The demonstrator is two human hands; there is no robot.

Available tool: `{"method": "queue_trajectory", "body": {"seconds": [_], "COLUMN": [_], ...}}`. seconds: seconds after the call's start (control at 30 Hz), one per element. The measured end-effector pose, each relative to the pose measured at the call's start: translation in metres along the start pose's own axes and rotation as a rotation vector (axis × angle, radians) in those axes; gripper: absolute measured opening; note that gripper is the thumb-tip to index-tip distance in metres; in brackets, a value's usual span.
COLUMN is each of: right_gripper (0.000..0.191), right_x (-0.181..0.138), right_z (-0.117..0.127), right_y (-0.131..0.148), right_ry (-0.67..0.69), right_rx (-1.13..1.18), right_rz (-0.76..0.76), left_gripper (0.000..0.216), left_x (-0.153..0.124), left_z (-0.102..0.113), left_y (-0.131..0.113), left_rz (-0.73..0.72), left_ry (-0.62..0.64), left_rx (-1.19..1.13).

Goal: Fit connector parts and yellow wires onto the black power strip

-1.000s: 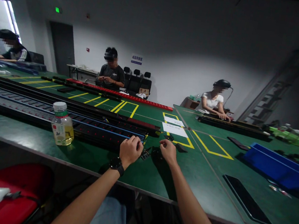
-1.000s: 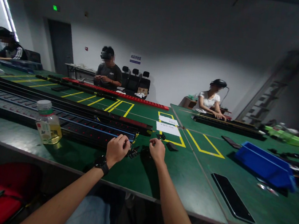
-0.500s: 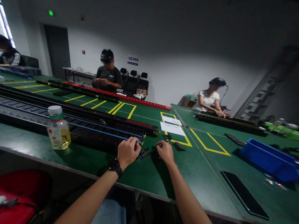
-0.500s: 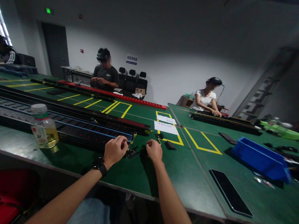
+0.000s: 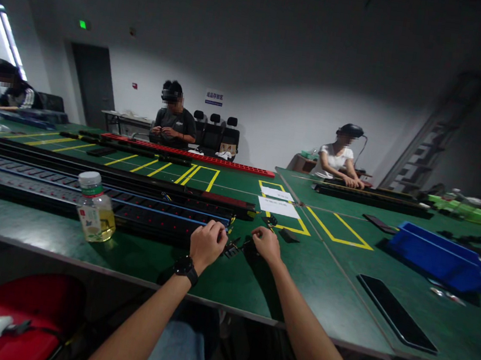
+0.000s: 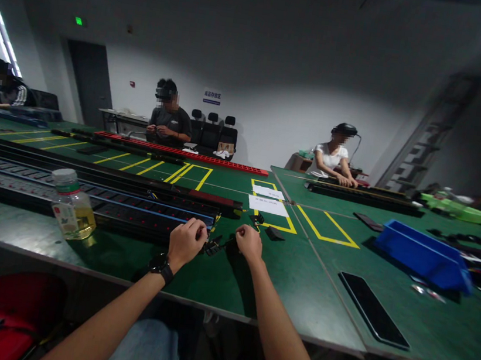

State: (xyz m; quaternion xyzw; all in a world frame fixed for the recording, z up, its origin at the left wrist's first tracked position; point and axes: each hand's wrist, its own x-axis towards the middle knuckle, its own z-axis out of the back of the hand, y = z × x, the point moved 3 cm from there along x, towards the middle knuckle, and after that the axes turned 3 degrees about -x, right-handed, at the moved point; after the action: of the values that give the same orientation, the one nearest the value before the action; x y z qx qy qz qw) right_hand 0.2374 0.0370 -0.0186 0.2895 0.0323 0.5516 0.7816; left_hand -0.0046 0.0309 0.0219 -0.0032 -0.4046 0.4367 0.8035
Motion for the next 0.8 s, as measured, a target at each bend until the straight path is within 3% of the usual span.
{"method": "queue_trajectory", "body": {"seconds": [0.8], "right_gripper": [0.024], "right_x": [0.0006], "right_z": [-0.0016], "right_y": [-0.0011], "right_ry": [0.001], "right_rx": [-0.006], "right_rz": [0.025], "left_gripper": [0.02], "left_x": [-0.0003], "left_z": [-0.002], "left_y": [0.0022], "left_rz": [0.002], "left_ry": [-0.011], "left_rx": [0.019]}}
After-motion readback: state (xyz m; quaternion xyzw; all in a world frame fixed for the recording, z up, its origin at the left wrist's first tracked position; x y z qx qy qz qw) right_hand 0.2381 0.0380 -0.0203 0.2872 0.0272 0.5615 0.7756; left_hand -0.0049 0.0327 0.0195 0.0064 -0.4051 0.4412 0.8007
